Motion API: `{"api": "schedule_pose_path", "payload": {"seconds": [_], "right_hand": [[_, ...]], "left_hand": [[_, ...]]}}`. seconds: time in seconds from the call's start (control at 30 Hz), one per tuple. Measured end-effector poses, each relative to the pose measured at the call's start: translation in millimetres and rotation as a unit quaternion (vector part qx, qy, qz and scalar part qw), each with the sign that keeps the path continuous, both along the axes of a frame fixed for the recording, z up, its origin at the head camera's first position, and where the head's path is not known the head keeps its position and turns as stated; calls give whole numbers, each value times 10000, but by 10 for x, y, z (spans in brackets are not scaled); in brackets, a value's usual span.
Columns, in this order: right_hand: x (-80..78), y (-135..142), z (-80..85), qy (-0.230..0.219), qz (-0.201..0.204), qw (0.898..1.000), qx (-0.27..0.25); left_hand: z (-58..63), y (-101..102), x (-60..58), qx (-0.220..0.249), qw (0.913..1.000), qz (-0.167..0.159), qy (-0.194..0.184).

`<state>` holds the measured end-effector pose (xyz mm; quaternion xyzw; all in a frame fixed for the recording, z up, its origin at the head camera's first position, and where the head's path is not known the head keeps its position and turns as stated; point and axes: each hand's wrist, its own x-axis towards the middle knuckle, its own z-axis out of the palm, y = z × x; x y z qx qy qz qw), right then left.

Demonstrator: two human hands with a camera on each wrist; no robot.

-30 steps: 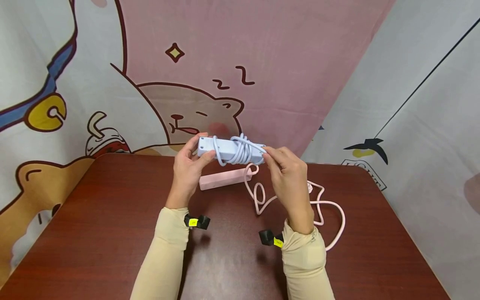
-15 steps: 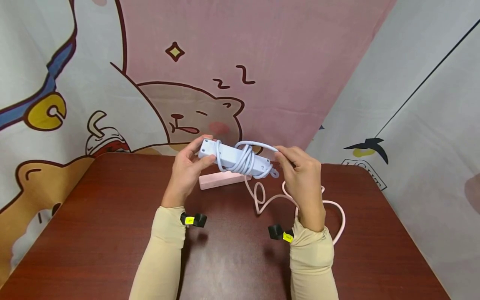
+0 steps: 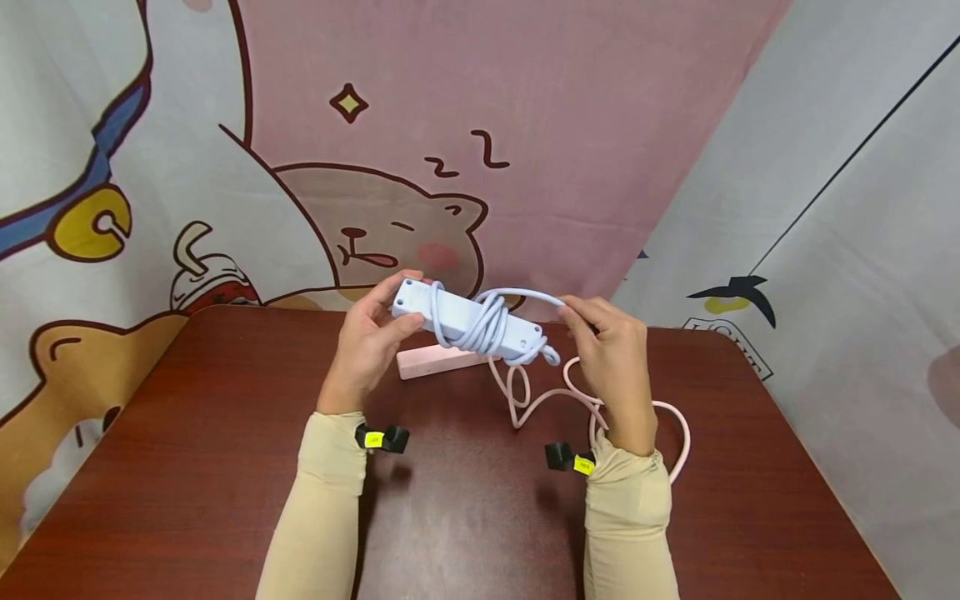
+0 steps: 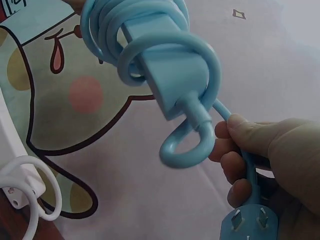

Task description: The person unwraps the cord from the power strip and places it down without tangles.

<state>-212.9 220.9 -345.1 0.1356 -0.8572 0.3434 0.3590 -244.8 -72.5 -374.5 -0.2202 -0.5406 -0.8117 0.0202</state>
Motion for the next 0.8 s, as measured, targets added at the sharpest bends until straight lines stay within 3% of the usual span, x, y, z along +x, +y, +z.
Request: {"api": "schedule_pose_path", "payload": {"seconds": [0.47,0.8], "right_hand": [[-51,1,-96,-133,110,9998,-72],[-64,-33,-111,-245,314,9973,-619]], "left_hand": [[-11,-95,14,694,9976,-69,-18],[-23,-139,-37,1012,9948,88,13]]}}
